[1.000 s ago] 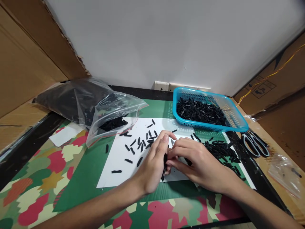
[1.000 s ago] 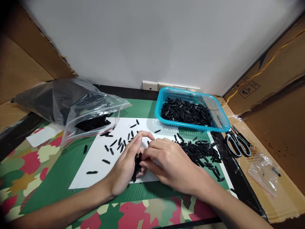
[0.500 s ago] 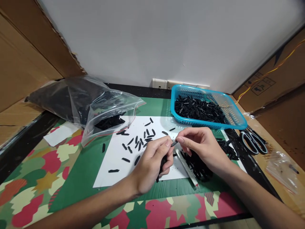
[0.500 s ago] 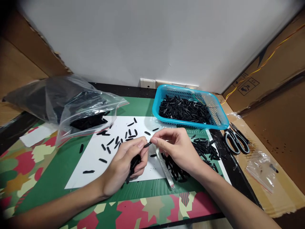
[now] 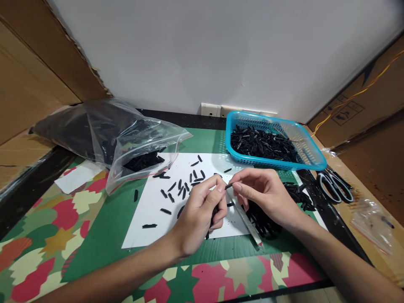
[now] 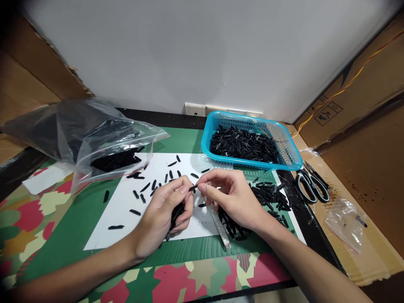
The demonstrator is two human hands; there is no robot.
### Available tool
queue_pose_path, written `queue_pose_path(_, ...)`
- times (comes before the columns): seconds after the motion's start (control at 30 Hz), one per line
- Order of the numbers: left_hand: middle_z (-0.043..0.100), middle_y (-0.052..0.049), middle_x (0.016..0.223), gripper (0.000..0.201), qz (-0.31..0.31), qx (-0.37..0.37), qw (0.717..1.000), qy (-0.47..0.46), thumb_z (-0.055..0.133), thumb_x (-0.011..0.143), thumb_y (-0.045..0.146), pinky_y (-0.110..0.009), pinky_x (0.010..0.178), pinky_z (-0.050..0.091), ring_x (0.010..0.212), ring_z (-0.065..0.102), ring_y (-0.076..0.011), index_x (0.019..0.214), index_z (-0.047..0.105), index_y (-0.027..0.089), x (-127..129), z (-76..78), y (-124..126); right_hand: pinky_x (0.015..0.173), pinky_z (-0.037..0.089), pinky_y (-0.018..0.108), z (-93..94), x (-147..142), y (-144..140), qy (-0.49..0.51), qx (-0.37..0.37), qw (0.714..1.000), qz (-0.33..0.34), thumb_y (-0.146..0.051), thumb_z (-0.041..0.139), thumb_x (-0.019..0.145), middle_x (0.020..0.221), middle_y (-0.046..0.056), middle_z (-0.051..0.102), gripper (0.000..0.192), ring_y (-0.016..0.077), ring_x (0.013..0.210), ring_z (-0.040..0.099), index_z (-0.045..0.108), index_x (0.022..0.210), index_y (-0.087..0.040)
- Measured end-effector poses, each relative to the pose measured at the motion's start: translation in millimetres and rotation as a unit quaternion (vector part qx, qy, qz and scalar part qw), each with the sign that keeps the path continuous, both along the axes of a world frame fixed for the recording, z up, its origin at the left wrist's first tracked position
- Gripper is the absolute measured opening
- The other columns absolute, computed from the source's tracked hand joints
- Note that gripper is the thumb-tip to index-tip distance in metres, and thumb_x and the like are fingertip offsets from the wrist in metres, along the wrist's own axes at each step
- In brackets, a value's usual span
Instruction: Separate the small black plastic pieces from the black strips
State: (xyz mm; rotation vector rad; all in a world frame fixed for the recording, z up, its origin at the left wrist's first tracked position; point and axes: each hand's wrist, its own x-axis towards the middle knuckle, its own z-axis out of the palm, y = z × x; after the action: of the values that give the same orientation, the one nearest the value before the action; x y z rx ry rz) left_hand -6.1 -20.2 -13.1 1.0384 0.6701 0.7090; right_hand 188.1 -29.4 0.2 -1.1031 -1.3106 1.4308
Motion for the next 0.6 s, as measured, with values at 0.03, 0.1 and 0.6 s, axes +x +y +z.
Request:
queue_pose_path(0.03,0.044,0.01,0.056,0.035,0.001,0.0,1.0,-0.001,0.051,0.108,0.048,-0.014,0.04,0.026,0.04,0.031,-0.0041,0.084,0.044,0.023,0,0.6,0,0.051,0.05,0.021,-0.3,1,0,-0.005,0.007,1.0,-0.001,-0.043,0.081,0.091,0.068,-0.001,0.068,0.026,0.0101,0.054,0.058,0.076,0.097,-0.018)
queue_pose_path(0.1,0.044,0.01,0.056,0.033,0.001,0.002,1.0,-0.002,0.051,0.107,0.047,-0.014,0.04,0.026,0.039,0.031,-0.0042,0.086,0.045,0.023,0,1.7,1,0.052,0.052,0.021,-0.7,2,0,-0.012,0.019,1.0,-0.003,-0.04,0.08,0.092,0.069,0.0,0.07,0.023,0.0106,0.055,0.06,0.077,0.1,-0.018)
queue_pose_path(0.6,0.044,0.01,0.054,0.027,0.015,-0.033,0.999,-0.01,0.043,0.107,0.048,-0.013,0.039,0.026,0.039,0.03,-0.0067,0.092,0.043,0.025,1,7.0,1,0.07,0.054,0.034,1.2,18,0,-0.323,0.36,0.865,-0.133,-0.02,0.068,0.098,0.089,0.006,0.076,0.008,0.0192,0.077,0.069,0.076,0.099,-0.021)
